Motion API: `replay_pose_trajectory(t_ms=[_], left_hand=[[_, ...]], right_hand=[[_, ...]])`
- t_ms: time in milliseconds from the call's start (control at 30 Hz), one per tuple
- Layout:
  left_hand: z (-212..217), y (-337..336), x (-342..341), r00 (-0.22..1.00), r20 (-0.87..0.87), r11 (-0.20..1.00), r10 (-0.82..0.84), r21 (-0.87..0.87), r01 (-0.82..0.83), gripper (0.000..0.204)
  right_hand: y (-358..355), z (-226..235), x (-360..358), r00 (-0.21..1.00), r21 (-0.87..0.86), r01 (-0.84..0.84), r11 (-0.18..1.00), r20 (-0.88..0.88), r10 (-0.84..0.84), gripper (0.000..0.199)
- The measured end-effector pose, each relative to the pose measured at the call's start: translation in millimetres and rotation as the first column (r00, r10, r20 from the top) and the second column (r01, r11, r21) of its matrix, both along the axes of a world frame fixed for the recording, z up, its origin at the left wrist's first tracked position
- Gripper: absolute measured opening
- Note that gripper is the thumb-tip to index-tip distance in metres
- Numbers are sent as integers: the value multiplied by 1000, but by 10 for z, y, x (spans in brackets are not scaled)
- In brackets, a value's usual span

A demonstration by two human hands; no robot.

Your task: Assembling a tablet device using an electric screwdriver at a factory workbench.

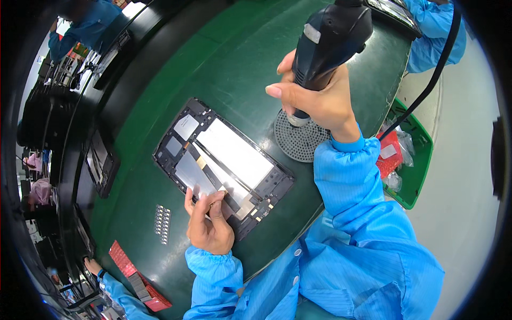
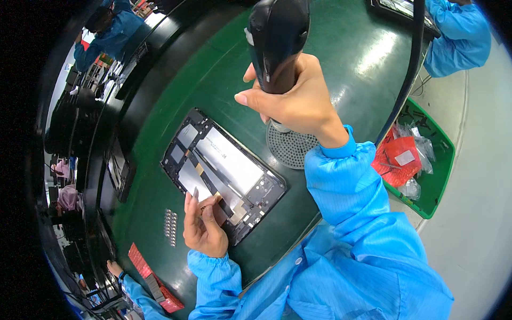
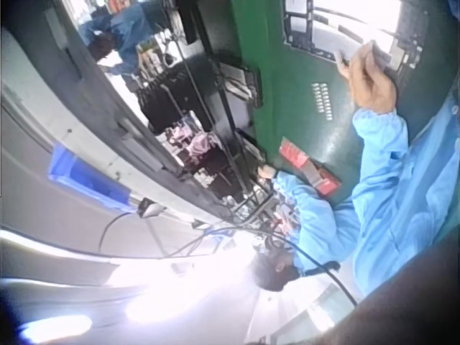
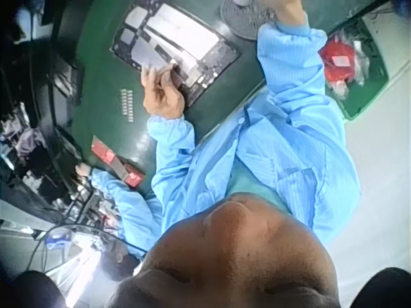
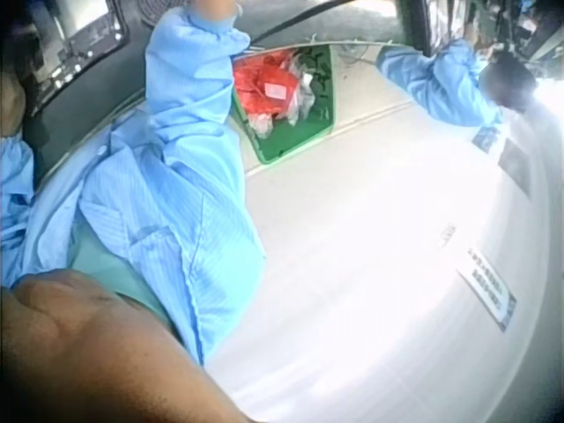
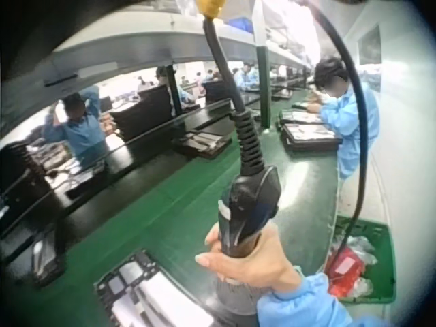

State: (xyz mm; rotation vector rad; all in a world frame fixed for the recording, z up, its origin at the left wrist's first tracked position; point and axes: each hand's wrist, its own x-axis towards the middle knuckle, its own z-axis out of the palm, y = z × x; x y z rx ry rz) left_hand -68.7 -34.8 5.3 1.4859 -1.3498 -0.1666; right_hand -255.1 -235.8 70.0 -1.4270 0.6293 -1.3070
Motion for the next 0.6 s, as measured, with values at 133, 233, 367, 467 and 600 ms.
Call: replay_pose_trajectory(t_ms=[133,233,367,467,600], left_hand=[[65,-14,79,999,35,998,29,57,-31,14],[59,45,157,998,38,998,59,18,-59,10],[117,231,356,981,27,976,190,103,-192,12],[80,207,473,912,-337,963,234,211,-169,12],[113,268,560,765,-575,940,289,322,-113,12]], right_hand=[[17,-1,-8,1000,16,-7,1000,5,7,24],[23,-24,39,999,4,-33,999,26,33,24],[138,53,77,997,57,76,995,-26,-75,27],[175,64,-46,993,-84,113,990,53,-108,28],[196,105,79,989,-145,-6,989,147,27,29]])
